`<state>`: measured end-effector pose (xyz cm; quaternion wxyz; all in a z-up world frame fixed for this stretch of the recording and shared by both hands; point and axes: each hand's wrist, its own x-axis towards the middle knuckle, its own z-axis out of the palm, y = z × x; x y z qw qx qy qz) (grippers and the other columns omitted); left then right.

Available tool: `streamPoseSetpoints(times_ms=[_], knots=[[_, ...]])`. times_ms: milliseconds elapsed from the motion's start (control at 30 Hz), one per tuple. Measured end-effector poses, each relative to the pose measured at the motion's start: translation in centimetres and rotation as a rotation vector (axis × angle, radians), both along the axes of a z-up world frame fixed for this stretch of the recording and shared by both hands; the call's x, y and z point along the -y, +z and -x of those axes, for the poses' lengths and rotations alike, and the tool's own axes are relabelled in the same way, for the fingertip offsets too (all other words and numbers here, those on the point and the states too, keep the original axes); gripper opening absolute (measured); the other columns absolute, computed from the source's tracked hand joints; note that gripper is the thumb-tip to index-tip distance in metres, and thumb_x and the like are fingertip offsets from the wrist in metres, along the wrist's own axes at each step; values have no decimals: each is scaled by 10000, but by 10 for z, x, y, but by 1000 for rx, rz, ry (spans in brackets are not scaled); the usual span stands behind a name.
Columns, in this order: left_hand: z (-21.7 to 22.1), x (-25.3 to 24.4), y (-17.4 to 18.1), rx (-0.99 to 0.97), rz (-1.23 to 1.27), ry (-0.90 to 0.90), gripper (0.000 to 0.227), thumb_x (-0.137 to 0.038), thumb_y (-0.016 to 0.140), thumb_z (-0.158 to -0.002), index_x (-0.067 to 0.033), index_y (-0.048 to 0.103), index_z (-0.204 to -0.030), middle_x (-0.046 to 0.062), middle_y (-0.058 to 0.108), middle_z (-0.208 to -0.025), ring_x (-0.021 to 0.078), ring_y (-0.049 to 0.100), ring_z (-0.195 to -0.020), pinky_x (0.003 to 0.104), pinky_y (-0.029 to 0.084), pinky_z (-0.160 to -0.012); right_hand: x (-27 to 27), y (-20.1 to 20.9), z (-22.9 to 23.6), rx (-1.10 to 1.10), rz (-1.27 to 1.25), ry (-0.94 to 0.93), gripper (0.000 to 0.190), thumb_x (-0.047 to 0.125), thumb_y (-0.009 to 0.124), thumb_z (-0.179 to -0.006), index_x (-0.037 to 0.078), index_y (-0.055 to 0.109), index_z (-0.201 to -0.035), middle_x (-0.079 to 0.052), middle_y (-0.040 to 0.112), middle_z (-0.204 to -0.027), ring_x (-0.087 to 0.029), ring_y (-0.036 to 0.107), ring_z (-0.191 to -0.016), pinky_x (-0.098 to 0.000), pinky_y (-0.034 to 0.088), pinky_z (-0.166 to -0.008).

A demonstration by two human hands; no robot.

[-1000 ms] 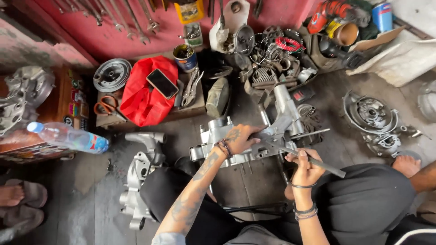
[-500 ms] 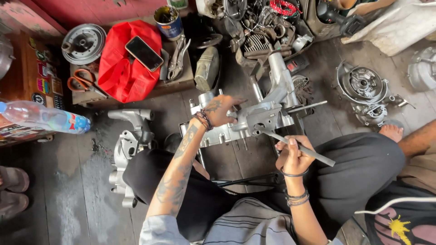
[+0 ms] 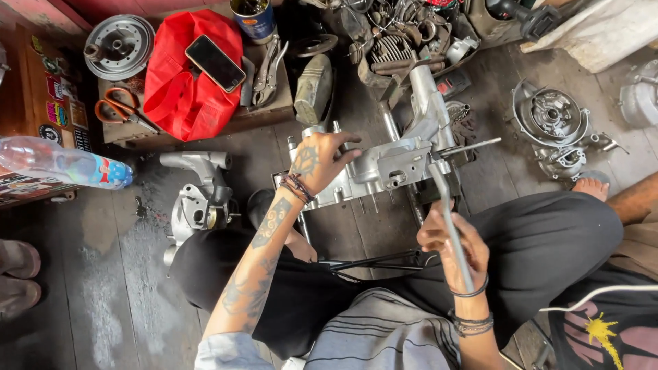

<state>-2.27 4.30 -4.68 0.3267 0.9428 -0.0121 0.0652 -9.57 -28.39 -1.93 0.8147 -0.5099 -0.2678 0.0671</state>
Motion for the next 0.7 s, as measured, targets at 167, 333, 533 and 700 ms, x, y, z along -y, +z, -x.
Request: streamPoseSetpoints(times_ms=[167,333,533,700], knots=[[21,21,45,148,4,-201,850,-692,786,-705,-146,618,-1333,67,652,-1104,295,685,-991,478,549,-865,12,-65,-4,-222,-252,134,450,120,460,-984,-127,465,-1361,-467,541,-1266,-483,694,-1022,-548,611,-826],[22,37,45,136,-95,-263,1088,-678,879,-577,-144,504,-1447,62,582,-1301,267,618,-1182,498,403,-1098,-8,-67,-8,-115,228,-167,233,-11,669,-902,27,454,-987,-262,714,-856,-261,729,-631,-367,610,-624],[13,34,38,178,-30,-314,947,-636,857,-667,-136,548,-1409,97,649,-1253,293,677,-1156,605,318,-1136,-35,-106,-11,14,427,-217,212,34,508,-1032,-3,404,-1213,-189,668,-852,-193,630,-696,-383,576,-729],[16,33,53,291,-13,-365,711,-512,884,-701,-173,656,-1283,120,580,-1392,324,529,-1357,564,343,-1118,-49,-119,-10,-80,446,-261,234,156,432,-1104,-46,550,-1114,-73,532,-809,-124,538,-718,-389,551,-831]])
